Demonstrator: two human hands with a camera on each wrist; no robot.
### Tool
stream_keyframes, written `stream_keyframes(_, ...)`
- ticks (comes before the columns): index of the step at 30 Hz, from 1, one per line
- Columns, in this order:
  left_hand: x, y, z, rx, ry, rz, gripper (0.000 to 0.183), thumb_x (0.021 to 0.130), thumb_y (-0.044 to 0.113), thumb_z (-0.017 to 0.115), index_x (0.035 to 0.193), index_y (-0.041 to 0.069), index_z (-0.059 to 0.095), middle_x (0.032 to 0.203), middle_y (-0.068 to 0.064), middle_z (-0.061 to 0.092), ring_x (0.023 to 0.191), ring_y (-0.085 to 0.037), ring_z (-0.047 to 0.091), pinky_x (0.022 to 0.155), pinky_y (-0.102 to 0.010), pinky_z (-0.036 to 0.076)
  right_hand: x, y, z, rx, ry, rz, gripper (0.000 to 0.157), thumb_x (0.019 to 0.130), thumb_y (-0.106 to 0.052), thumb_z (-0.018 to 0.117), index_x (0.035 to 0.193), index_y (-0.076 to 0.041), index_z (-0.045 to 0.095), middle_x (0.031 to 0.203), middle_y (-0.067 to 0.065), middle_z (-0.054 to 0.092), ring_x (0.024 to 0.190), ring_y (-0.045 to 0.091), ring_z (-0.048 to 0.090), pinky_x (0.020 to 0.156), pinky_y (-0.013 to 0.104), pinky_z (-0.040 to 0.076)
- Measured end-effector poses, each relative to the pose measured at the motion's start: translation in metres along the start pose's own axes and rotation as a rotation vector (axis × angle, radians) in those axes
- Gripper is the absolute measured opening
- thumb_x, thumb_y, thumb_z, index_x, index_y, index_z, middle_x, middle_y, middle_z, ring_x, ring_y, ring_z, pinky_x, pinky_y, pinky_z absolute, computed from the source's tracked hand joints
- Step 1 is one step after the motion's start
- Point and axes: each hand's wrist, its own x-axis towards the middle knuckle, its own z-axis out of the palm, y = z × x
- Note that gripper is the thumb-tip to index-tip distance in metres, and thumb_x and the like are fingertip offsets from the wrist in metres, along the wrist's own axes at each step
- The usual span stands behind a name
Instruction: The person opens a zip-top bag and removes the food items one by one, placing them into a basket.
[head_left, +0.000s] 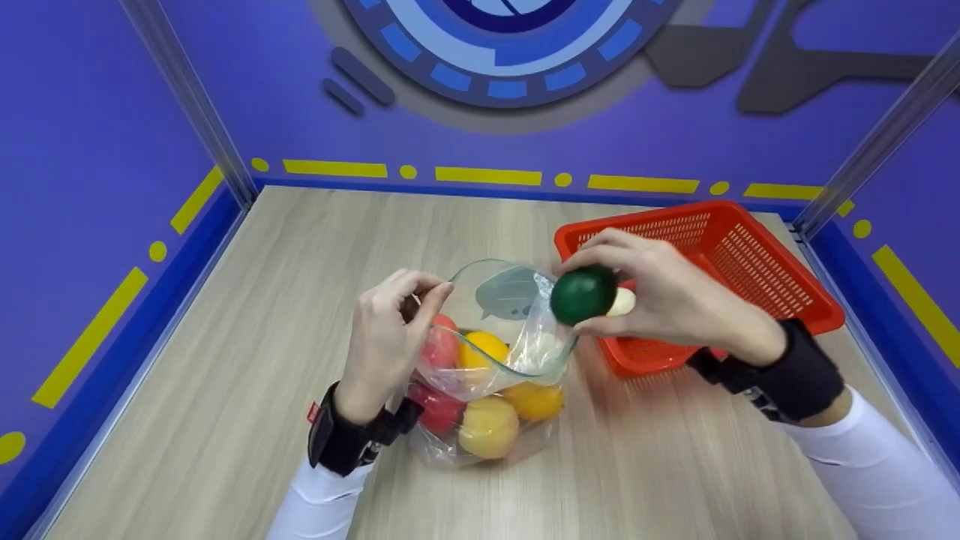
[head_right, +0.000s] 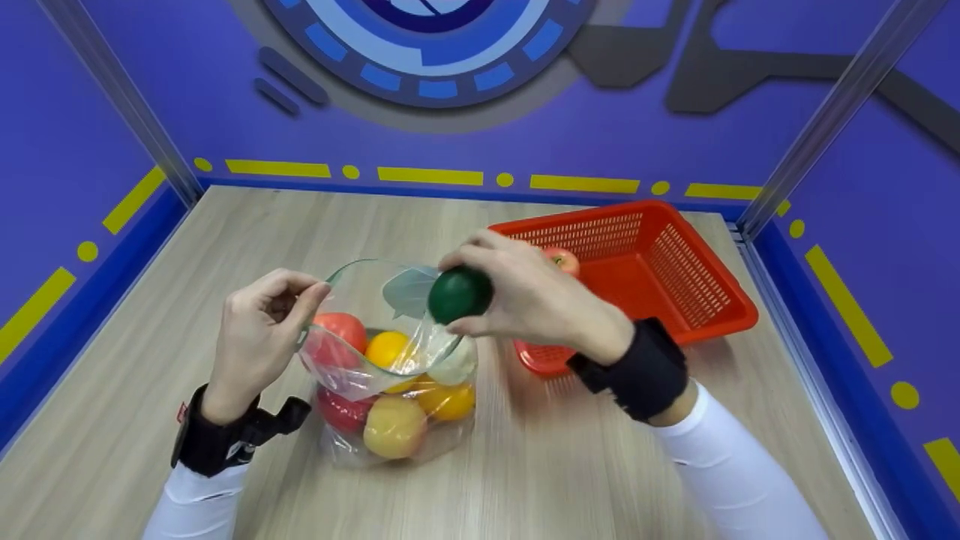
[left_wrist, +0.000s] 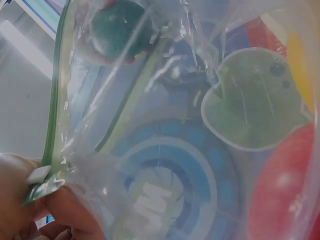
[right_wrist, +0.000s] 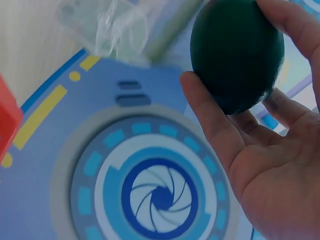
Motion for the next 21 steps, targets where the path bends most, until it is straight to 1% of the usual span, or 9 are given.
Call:
stream_keyframes(3, 0.0, -0.001, 0.001, 0.003, 0.002, 0.003, 0.01, 0.099, 0.015, 0.075, 0.095, 0.007, 0.078, 0.08, -0.004, 0.067, 0.064, -0.008, 0.05, 0.06, -0.015, 0.041, -0.004, 0.017, -0.011, -0.028, -0.005, 0.076, 0.052, 0.079, -0.022, 0.095, 0.125, -0.018, 0.072, 0.119, 0.001, 0.07, 0.097, 0.013, 0.067, 0.079, 0.023, 0.061)
stream_keyframes(7, -0.001, -0.001, 0.001, 0.002, -0.002, 0.0, 0.01, 0.099, 0.015, 0.075, 0.095, 0.007, 0.078, 0.079, -0.004, 0.067, 0.064, -0.009, 0.049, 0.061, -0.015, 0.041, -0.006, 0.047, -0.02, -0.074, -0.014, 0.194, 0.051, 0.08, -0.025, 0.094, 0.126, -0.017, 0.073, 0.121, 0.004, 0.072, 0.098, 0.018, 0.066, 0.079, 0.021, 0.057)
stream_keyframes(11, -0.001, 0.0, 0.001, 0.001, -0.007, -0.005, 0.011, 0.1, 0.015, 0.074, 0.095, 0.006, 0.078, 0.08, -0.004, 0.067, 0.064, -0.009, 0.049, 0.061, -0.015, 0.041, -0.007, 0.083, -0.025, -0.058, -0.016, 0.342, 0.051, 0.082, -0.03, 0.093, 0.127, -0.014, 0.072, 0.124, 0.009, 0.071, 0.102, 0.024, 0.064, 0.078, 0.02, 0.054)
stream_keyframes(15, -0.001, 0.0, 0.001, -0.001, -0.009, -0.005, 0.011, 0.1, 0.015, 0.074, 0.095, 0.007, 0.078, 0.08, -0.004, 0.067, 0.064, -0.009, 0.049, 0.061, -0.016, 0.041, -0.007, 0.121, -0.029, -0.025, -0.019, 0.487, 0.055, 0.084, -0.035, 0.091, 0.129, -0.011, 0.071, 0.124, 0.016, 0.07, 0.102, 0.032, 0.061, 0.076, 0.023, 0.052)
stream_keyframes(17, -0.001, 0.0, 0.001, -0.004, -0.01, -0.006, 0.011, 0.1, 0.015, 0.074, 0.096, 0.007, 0.078, 0.079, -0.004, 0.067, 0.064, -0.009, 0.049, 0.061, -0.016, 0.041, -0.008, 0.14, -0.03, -0.021, -0.021, 0.544, 0.057, 0.085, -0.037, 0.09, 0.13, -0.009, 0.07, 0.125, 0.02, 0.069, 0.102, 0.034, 0.062, 0.076, 0.025, 0.052)
stream_keyframes(21, -0.001, 0.0, 0.001, -0.002, -0.013, -0.013, 0.01, 0.1, 0.015, 0.074, 0.096, 0.007, 0.079, 0.079, -0.004, 0.066, 0.064, -0.009, 0.049, 0.061, -0.016, 0.041, -0.011, 0.176, -0.031, -0.024, -0.028, 0.632, 0.062, 0.088, -0.039, 0.087, 0.134, -0.004, 0.066, 0.127, 0.027, 0.067, 0.105, 0.038, 0.063, 0.077, 0.026, 0.051)
